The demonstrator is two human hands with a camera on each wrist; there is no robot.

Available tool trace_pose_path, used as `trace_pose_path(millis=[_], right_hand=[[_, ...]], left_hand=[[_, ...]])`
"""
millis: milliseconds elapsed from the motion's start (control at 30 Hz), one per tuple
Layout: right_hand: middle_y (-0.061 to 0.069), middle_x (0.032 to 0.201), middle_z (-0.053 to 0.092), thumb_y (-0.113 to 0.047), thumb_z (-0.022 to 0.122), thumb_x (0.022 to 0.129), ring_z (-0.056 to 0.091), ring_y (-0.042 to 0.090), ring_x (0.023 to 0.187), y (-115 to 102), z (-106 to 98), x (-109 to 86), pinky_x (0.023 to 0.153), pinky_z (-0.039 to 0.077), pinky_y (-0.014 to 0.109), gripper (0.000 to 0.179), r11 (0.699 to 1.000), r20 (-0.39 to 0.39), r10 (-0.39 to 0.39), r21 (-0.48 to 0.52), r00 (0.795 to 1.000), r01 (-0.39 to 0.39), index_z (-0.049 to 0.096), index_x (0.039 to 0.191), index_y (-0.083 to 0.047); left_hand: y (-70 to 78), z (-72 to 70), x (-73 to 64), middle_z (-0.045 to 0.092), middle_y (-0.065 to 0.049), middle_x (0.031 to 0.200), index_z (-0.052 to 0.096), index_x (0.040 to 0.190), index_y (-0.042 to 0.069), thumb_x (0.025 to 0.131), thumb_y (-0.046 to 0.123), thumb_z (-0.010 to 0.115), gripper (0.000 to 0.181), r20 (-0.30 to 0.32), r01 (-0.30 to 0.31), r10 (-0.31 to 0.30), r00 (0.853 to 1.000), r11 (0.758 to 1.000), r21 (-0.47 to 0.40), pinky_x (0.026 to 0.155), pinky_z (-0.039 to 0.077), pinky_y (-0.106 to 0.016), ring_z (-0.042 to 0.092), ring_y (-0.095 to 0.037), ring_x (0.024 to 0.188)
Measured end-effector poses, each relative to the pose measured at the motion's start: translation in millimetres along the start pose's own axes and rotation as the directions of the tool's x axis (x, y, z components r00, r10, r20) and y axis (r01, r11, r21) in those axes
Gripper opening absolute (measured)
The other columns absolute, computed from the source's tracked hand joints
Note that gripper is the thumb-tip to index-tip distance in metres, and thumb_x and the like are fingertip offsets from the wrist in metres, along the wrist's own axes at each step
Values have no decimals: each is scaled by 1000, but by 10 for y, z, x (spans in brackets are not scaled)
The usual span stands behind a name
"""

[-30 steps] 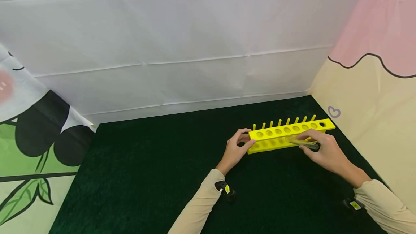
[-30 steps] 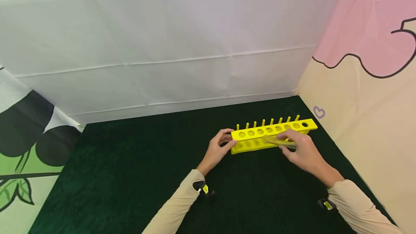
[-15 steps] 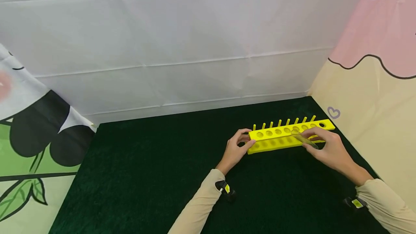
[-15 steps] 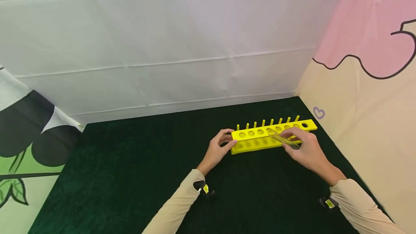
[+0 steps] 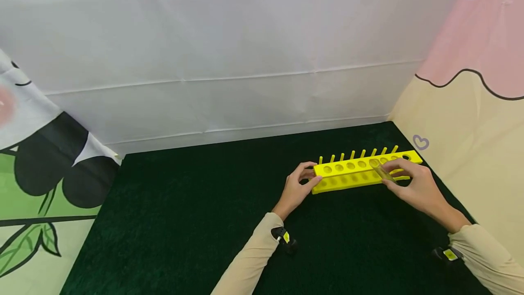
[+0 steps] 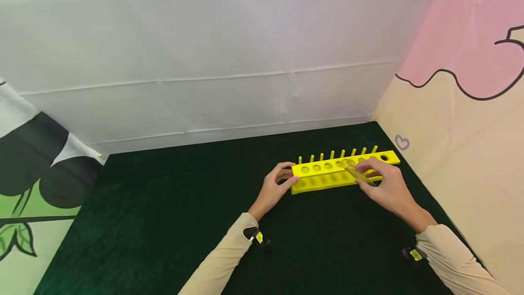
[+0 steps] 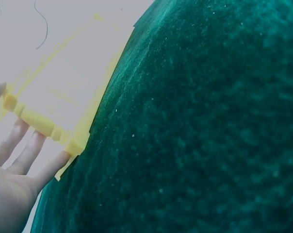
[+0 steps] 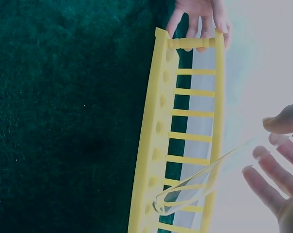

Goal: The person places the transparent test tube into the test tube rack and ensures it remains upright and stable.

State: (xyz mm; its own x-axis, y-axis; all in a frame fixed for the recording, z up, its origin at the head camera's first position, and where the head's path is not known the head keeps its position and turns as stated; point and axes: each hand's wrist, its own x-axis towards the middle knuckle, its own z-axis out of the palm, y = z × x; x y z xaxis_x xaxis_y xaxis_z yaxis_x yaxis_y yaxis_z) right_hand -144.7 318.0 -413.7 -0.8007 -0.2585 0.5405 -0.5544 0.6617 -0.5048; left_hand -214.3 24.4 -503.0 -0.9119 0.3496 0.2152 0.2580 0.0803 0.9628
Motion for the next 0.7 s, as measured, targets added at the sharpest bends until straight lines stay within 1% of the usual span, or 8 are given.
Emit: trace_pose_path(millis=[67, 200, 367, 600, 700], right_hand=[[5, 99, 63, 12, 80, 63, 55, 5, 89, 7, 1, -2, 76, 46, 9, 45, 1000, -4, 1, 2, 1000, -1, 64, 102, -5], [5, 99, 62, 12, 78, 65, 55, 3, 90, 20, -1, -12, 76, 46, 10, 42, 999, -3, 32, 11, 999, -32, 63, 101, -4], [8, 100, 61, 14, 75, 68, 54, 1, 91, 30, -15, -36, 76, 46, 9, 39, 996, -2, 69, 51, 998, -68, 62, 102, -1], [13, 101, 58, 14, 74, 70, 55, 1, 89, 61, -35, -63, 74, 46, 8, 37, 986, -17, 129, 108, 992, -126, 61, 101, 0], [11, 99, 58, 15, 74, 70, 55, 1, 88, 59, -37, -66, 73, 47, 9, 36, 982, -28, 149, 123, 988, -144, 61, 102, 4]], left_hand=[[0, 1, 1, 60, -1, 120, 50, 130, 22, 93, 23, 62, 39, 0, 3, -3, 1000, 1000, 4, 88, 48, -41, 58, -16, 106], [-10, 0, -3, 60, 2, 118, 50, 129, 24, 93, 28, 62, 38, 0, 10, -10, 1000, 1000, 15, 88, 49, -37, 58, -11, 104], [-17, 9, -8, 60, 3, 117, 50, 128, 27, 92, 31, 62, 38, 3, -2, 2, 1000, 1000, 13, 88, 49, -39, 58, -11, 104], [-8, 21, -2, 60, 5, 117, 50, 127, 30, 92, 33, 62, 38, 4, 5, -5, 1000, 1000, 25, 88, 48, -37, 58, -9, 104], [-13, 24, -2, 60, 3, 117, 50, 128, 29, 92, 33, 62, 38, 6, 5, -5, 1000, 1000, 24, 88, 49, -36, 58, -10, 105]])
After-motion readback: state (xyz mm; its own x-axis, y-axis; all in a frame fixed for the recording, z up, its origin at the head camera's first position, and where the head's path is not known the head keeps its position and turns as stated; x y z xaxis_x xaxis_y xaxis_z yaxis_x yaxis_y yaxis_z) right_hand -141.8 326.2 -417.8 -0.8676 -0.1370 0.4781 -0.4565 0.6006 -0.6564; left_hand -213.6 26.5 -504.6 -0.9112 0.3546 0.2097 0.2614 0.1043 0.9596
